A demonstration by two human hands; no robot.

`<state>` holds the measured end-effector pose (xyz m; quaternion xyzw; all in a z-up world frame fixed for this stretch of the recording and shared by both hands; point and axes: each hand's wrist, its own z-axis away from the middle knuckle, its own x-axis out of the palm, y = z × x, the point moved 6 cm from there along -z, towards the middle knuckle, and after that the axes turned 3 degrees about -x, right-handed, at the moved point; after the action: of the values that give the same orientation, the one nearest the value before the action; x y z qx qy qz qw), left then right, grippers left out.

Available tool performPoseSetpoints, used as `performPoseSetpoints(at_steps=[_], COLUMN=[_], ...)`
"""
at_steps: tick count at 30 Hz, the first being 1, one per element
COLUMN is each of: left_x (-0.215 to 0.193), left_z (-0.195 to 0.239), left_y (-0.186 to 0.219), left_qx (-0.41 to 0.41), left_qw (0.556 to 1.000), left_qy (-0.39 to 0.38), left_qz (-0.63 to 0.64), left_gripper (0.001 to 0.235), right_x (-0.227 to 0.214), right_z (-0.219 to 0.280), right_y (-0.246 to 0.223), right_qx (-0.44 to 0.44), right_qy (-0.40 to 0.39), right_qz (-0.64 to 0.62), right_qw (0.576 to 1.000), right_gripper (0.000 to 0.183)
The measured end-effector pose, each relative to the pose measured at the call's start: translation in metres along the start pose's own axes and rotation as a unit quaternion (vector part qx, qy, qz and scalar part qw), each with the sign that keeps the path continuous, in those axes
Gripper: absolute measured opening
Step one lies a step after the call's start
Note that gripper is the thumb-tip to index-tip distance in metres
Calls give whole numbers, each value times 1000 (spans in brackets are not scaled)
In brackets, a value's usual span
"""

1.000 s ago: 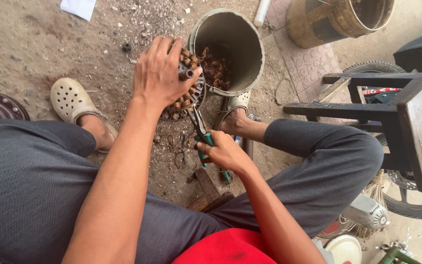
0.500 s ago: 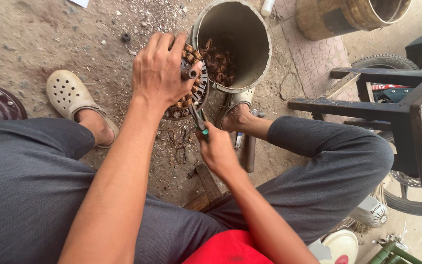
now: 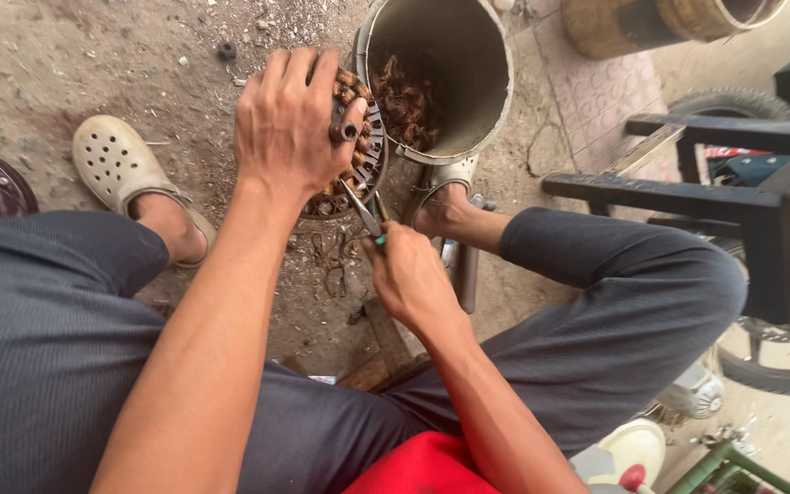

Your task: The person uses pliers to pull and remove copper wire from a circular metal component, dropping the removed wire into a nearby bucket. The person rotates the component to access different sections while seated on the ground.

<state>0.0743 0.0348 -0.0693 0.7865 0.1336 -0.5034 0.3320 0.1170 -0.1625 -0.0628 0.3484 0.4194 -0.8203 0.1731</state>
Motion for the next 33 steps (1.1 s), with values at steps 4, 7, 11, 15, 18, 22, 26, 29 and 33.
performPoseSetpoints(at_steps=[4, 7, 11, 15, 18, 22, 26, 29, 33], left_x=[-3, -2, -7, -18, -20, -20, -10, -2, 3], left_z=[-2, -2, -2, -2, -1, -4, -6, -2, -7], left_y=[1, 2, 6, 10, 10, 8, 2, 1, 0], left_qx=[24, 14, 18, 27, 23, 10, 16, 9, 1], left_qw=[999, 999, 999, 998, 998, 998, 998, 998, 999], left_qy=[38, 39, 43, 62, 50, 53, 62, 48, 44], left_qz=[1, 11, 5, 7, 17, 37, 22, 25, 3], left_gripper=[50, 52, 54, 52, 49, 48, 44, 35, 32], right_x=[-2, 8, 6, 23, 32, 25, 29, 40, 30], right_z=[-23, -27, -41, -44, -45, -27, 3, 6, -3], right_y=[-3, 14, 26, 42, 41, 30, 33, 47, 59], right_qx=[96, 211, 72, 64, 58, 84, 178, 138, 74], right_qy=[-76, -202, -288, -426, -459, -454, -427, -349, -83], right_qz=[4, -9, -142, -353, -446, -592, -673, -559, -251], right_qw=[992, 956, 944, 831, 767, 661, 577, 739, 962], right_gripper=[40, 47, 36, 27, 26, 34, 49, 33, 32])
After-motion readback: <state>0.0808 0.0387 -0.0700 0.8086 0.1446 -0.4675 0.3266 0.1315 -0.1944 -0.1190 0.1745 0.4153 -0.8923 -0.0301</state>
